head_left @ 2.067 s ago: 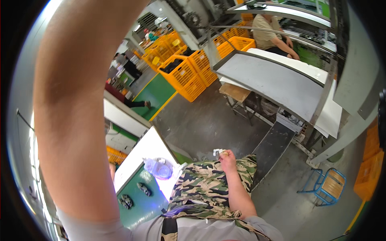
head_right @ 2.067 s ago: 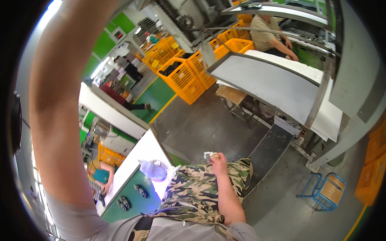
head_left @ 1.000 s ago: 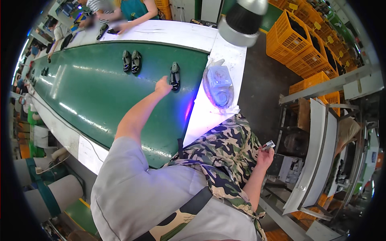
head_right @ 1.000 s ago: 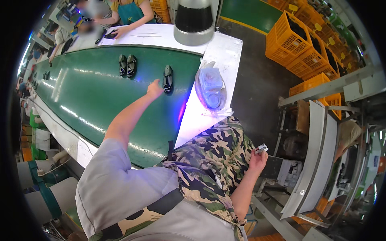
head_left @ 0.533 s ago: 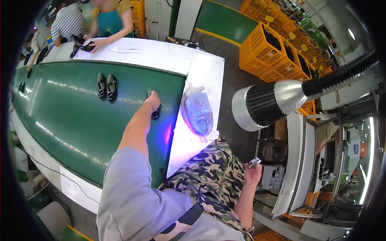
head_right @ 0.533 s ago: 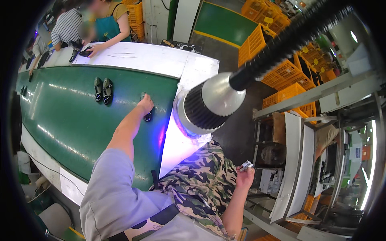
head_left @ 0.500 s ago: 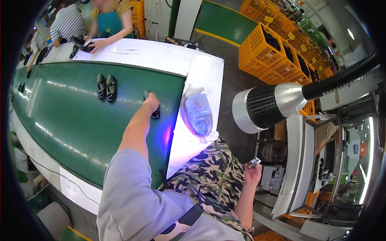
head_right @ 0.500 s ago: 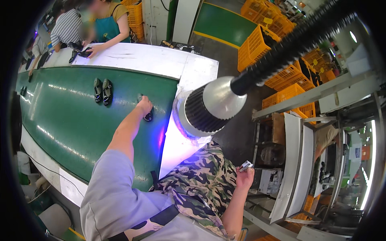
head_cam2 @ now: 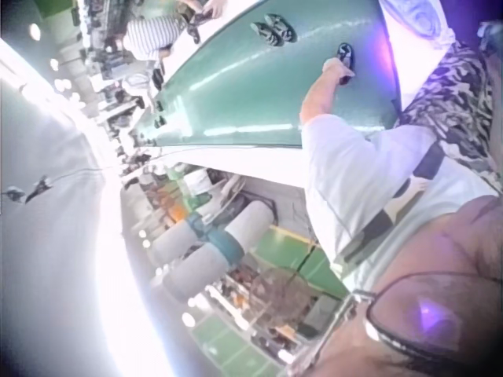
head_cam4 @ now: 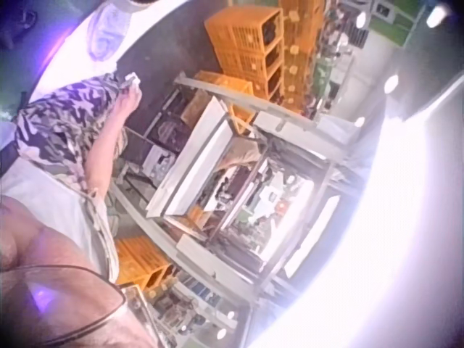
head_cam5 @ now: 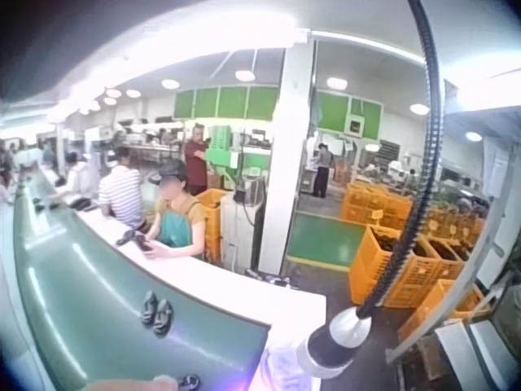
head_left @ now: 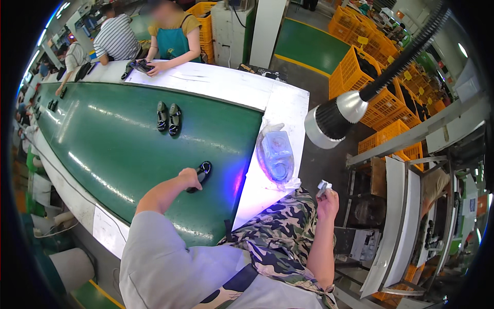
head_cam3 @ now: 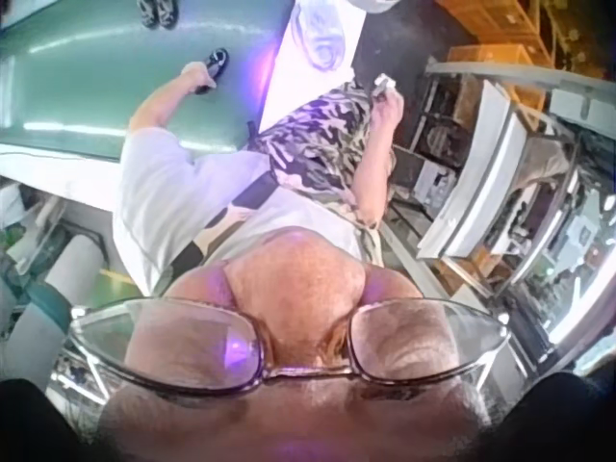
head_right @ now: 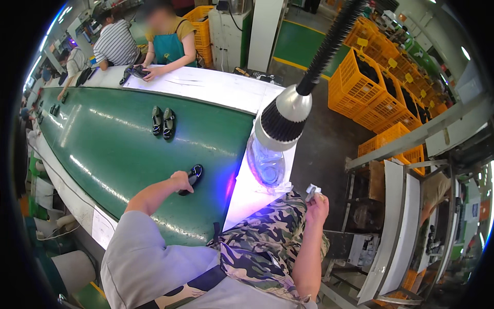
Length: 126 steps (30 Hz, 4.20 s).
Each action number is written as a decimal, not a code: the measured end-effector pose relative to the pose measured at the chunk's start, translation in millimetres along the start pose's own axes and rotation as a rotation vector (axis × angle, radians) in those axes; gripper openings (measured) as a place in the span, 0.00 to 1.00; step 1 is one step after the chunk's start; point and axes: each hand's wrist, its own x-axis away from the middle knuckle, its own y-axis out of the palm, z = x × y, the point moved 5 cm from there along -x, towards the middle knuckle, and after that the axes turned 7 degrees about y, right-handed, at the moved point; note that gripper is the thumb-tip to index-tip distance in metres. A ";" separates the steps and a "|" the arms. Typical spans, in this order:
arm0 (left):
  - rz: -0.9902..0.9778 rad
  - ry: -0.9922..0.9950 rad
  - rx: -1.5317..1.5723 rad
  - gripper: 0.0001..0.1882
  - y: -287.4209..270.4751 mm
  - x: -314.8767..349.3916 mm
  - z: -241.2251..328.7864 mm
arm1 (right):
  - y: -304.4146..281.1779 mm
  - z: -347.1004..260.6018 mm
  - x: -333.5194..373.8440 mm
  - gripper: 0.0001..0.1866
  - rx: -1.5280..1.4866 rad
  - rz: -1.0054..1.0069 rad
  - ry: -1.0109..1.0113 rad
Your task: Cleaning and inspecting shoes on a factory assembly line.
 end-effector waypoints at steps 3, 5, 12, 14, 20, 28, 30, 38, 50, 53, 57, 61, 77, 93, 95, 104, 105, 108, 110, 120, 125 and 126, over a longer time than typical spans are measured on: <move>-0.007 -0.052 -0.019 0.36 20.8 4.4 -20.4 | 37.0 6.5 -4.2 0.08 0.052 0.000 0.016; 0.009 -0.107 0.231 0.39 18.7 13.8 -20.5 | 52.7 5.8 -1.2 0.09 0.177 -0.011 0.005; -0.022 0.352 1.662 0.25 8.8 54.6 64.3 | 78.7 -1.7 13.9 0.10 0.297 -0.033 -0.031; 0.102 0.548 1.566 0.27 -14.8 74.3 100.0 | 88.7 -6.3 16.7 0.10 0.295 -0.058 -0.045; 0.852 0.991 0.818 0.29 -98.6 153.4 187.8 | 127.1 -28.1 18.8 0.09 0.430 -0.153 -0.201; 1.226 1.477 0.080 0.29 -179.5 248.4 228.9 | 232.4 -72.0 68.4 0.10 0.512 -0.387 -0.308; 1.257 1.513 0.031 0.30 -180.7 253.9 231.0 | 250.3 -70.9 78.9 0.09 0.462 -0.496 -0.291; 1.222 1.533 0.001 0.31 -174.9 274.4 235.3 | 272.5 -67.8 106.4 0.09 0.371 -0.575 -0.306; 1.142 1.581 -0.020 0.32 -167.7 270.1 250.6 | 253.4 -65.3 95.5 0.12 0.569 -0.468 -0.480; 1.127 1.578 -0.010 0.33 -164.8 264.5 255.9 | 246.5 -64.5 96.9 0.12 0.500 -0.498 -0.471; 1.145 1.548 -0.017 0.33 -162.5 255.1 258.4 | 241.6 -59.7 107.8 0.09 0.522 -0.595 -0.345; 1.163 1.541 0.002 0.33 -162.2 248.3 259.4 | 236.8 -47.5 106.7 0.10 0.391 -0.655 -0.192; 1.134 1.361 -0.010 0.32 -161.0 220.2 255.0 | 233.8 -49.4 114.6 0.10 0.304 -0.639 -0.045; 0.559 1.112 0.137 0.27 -155.9 206.4 252.0 | 239.3 -63.3 113.1 0.09 0.516 -0.542 -0.198; 0.439 1.072 0.162 0.28 -156.3 207.5 252.4 | 239.0 -62.9 111.4 0.08 0.508 -0.541 -0.194; 0.076 1.026 0.279 0.34 -143.9 198.7 246.8 | 234.5 -60.7 102.0 0.09 0.445 -0.502 -0.229; 0.029 1.006 0.295 0.36 -140.9 195.9 245.2 | 234.0 -60.6 101.2 0.09 0.442 -0.506 -0.222; 0.010 1.072 0.318 0.36 -138.5 193.7 244.2 | 233.1 -60.3 99.4 0.09 0.432 -0.510 -0.227; -0.088 1.058 0.461 0.36 -130.7 187.6 239.9 | 233.6 -60.3 98.6 0.10 0.427 -0.516 -0.239; -0.404 0.924 1.017 0.36 -114.7 178.1 239.0 | 236.2 -54.2 98.9 0.10 0.487 -0.549 -0.362; -0.474 0.833 1.121 0.39 -113.2 185.3 244.3 | 234.2 -53.4 101.4 0.11 0.556 -0.546 -0.376; -0.514 0.799 1.155 0.43 -111.3 185.1 244.6 | 234.0 -53.8 102.4 0.11 0.575 -0.545 -0.381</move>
